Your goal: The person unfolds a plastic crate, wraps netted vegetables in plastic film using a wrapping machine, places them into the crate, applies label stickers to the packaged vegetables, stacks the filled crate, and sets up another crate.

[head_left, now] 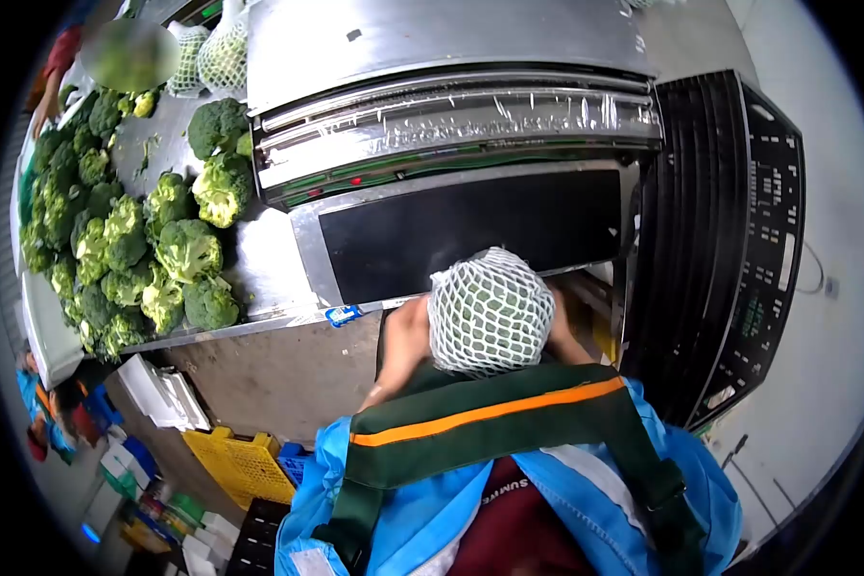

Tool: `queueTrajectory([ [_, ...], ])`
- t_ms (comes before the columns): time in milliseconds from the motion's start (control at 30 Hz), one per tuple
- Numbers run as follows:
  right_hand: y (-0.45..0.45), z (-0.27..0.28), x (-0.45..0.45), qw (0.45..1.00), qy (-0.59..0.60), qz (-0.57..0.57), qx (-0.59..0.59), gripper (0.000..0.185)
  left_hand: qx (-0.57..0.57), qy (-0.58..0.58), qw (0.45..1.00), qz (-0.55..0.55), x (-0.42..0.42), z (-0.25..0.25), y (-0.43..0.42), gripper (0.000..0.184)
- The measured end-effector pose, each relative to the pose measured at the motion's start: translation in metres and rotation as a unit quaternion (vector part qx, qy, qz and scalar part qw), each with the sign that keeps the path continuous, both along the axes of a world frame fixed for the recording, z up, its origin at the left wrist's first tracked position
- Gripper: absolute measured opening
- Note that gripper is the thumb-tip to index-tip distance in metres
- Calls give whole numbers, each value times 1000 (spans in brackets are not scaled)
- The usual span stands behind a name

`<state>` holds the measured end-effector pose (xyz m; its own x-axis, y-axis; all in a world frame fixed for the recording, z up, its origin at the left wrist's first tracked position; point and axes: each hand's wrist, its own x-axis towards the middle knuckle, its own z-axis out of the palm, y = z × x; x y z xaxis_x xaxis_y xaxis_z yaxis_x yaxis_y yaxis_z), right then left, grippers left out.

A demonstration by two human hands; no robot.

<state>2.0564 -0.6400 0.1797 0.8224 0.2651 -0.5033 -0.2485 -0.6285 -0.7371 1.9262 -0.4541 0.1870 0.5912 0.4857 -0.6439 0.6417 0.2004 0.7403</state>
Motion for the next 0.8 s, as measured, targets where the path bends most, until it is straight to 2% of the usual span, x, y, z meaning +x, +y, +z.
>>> queueTrajectory([
  [33,2,15,-7,999,21,40,17,30,-87,-71,991,-67,7,-3,0,23],
  [100,-12,53,-18,986,120,87,81,31,-335,-140,928,88,-1,-24,-21,39],
  [133,-24,74,-23,973,173,90,123,32,-397,-131,896,147,-5,-26,-22,40],
  [233,-43,114,-16,935,260,81,229,34,-376,-114,907,153,18,6,-18,44],
  [300,-41,132,6,918,254,66,299,36,-291,-185,936,64,63,37,-33,47],
  [367,-44,157,41,899,208,51,383,39,-184,-298,935,-54,117,79,-43,50],
  [433,-54,183,82,865,141,26,481,42,-58,-417,882,-211,174,126,-40,53],
  [500,-78,203,131,813,63,-13,579,45,114,-486,788,-361,231,179,-14,53],
  [567,-120,202,185,773,3,-80,629,48,362,-440,733,-371,270,207,21,56],
  [600,-147,193,213,767,-16,-131,627,50,454,-406,723,-326,294,199,46,60],
  [633,-200,158,242,755,-1,-196,626,59,539,-367,705,-280,323,181,77,63],
  [667,-215,143,269,793,-25,-328,513,61,580,-338,698,-250,356,160,118,65],
  [700,-229,123,292,801,-9,-352,485,60,636,-224,714,-188,387,124,159,77],
  [767,-251,68,344,814,28,-394,426,58,598,-66,790,-120,442,94,227,97],
  [800,-252,40,372,793,21,-446,414,57,595,-63,796,-96,464,85,244,106],
])
